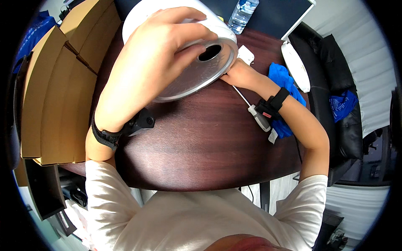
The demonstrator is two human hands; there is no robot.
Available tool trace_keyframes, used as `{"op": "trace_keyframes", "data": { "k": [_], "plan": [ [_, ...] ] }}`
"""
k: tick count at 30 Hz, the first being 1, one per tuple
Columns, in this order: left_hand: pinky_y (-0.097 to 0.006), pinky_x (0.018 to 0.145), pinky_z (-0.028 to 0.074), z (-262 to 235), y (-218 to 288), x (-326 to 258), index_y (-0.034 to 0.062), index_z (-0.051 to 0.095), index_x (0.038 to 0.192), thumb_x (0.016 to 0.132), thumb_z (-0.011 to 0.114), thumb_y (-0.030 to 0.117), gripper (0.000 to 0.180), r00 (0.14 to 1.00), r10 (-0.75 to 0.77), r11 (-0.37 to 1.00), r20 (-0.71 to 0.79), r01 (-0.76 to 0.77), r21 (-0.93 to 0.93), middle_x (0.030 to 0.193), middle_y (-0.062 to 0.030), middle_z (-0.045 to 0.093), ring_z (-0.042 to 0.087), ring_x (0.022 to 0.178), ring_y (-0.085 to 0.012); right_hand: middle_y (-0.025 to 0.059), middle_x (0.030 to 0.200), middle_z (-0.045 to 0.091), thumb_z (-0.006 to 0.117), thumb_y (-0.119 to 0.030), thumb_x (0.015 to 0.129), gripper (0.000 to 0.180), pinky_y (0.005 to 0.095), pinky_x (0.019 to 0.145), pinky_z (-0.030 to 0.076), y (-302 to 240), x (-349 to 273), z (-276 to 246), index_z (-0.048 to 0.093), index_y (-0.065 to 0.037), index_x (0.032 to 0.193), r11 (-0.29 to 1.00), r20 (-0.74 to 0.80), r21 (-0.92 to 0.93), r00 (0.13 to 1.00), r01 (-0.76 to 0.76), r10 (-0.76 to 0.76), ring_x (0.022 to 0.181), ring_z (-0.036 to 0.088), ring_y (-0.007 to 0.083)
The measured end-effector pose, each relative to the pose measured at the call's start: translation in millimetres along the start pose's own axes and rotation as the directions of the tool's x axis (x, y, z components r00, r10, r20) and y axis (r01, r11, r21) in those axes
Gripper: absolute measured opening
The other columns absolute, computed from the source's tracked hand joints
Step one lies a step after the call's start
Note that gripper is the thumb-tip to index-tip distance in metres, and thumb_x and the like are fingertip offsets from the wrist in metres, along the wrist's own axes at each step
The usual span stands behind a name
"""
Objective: The person uses a screwdriver to remove screws from a white cylindrical appliance, then separates the lid from the base. They wipe the lid and the interior of the base with a blue cloth.
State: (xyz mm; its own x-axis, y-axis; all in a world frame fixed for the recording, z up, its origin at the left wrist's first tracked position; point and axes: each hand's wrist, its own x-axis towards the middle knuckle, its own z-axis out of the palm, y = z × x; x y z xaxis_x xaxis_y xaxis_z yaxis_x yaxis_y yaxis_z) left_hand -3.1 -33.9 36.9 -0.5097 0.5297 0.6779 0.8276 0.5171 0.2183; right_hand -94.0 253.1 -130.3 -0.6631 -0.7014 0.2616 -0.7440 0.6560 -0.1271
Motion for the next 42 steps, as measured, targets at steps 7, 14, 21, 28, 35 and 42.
{"op": "trace_keyframes", "data": {
  "k": [7,14,21,28,35,42],
  "plan": [
    [-0.039,0.092,0.054,4.5,-3.7,-1.6,0.0081,0.074,0.108,0.084,0.072,0.005,0.024,0.999,0.024,0.999,-0.029,-0.024,0.026,0.123,-0.0122,0.065,0.066,0.110,-0.0314,0.0214,0.111,0.068,0.059,-0.035,0.095,0.034,0.0462,0.090,0.055,1.3,10.5,3.8,0.064,-0.010,0.117,0.997,0.051,0.071,0.998,0.018,-0.022,0.098,0.068,0.0384],
    [-0.040,0.094,0.053,5.6,-5.4,0.0,0.0076,0.074,0.108,0.085,0.072,0.005,0.023,0.999,0.039,0.999,-0.032,-0.038,0.028,0.123,-0.0127,0.065,0.066,0.110,-0.0325,0.0225,0.111,0.069,0.056,-0.040,0.095,0.040,0.0452,0.091,0.054,21.2,17.8,19.5,0.064,-0.010,0.121,0.983,0.166,0.067,0.973,-0.173,0.160,0.100,0.067,0.0398],
    [-0.040,0.093,0.052,4.7,-6.5,-1.1,0.0072,0.074,0.107,0.084,0.072,0.005,0.023,0.997,0.067,0.997,-0.043,-0.066,0.032,0.122,-0.0128,0.065,0.065,0.110,-0.0325,0.0240,0.093,0.071,0.062,-0.034,0.088,0.035,0.0460,0.082,0.054,19.6,11.6,-49.1,0.074,-0.001,0.092,0.957,0.247,0.067,0.934,-0.283,0.259,0.089,0.069,0.0409],
    [-0.040,0.093,0.052,6.9,-5.9,-0.4,0.0074,0.073,0.107,0.086,0.071,0.006,0.022,0.996,0.076,0.997,-0.042,-0.075,0.035,0.123,-0.0124,0.065,0.064,0.111,-0.0322,0.0195,0.082,0.071,0.062,-0.030,0.089,0.031,0.0406,0.072,0.053,50.8,-1.4,-95.8,0.072,-0.001,0.086,0.837,0.278,0.064,0.816,-0.543,0.508,0.076,0.069,0.0288],
    [-0.040,0.094,0.052,8.3,-7.0,-1.1,0.0085,0.074,0.107,0.085,0.072,0.007,0.022,0.996,0.074,0.996,-0.053,-0.071,0.057,0.124,-0.0120,0.065,0.064,0.111,-0.0322,0.0239,0.094,0.072,0.061,-0.033,0.089,0.033,0.0447,0.085,0.053,81.2,-7.4,-91.8,0.075,-0.003,0.093,0.779,0.256,-0.132,0.738,-0.613,0.624,0.093,0.070,0.0382],
    [-0.039,0.094,0.052,8.5,-6.7,-0.7,0.0089,0.074,0.107,0.085,0.072,0.008,0.022,0.996,0.078,0.995,-0.053,-0.074,0.070,0.124,-0.0117,0.065,0.064,0.111,-0.0323,0.0243,0.092,0.072,0.064,-0.032,0.085,0.032,0.0441,0.083,0.054,100.4,-21.8,-79.9,0.075,-0.003,0.090,0.771,0.258,-0.111,0.731,-0.627,0.631,0.089,0.070,0.0384]
  ]
}}
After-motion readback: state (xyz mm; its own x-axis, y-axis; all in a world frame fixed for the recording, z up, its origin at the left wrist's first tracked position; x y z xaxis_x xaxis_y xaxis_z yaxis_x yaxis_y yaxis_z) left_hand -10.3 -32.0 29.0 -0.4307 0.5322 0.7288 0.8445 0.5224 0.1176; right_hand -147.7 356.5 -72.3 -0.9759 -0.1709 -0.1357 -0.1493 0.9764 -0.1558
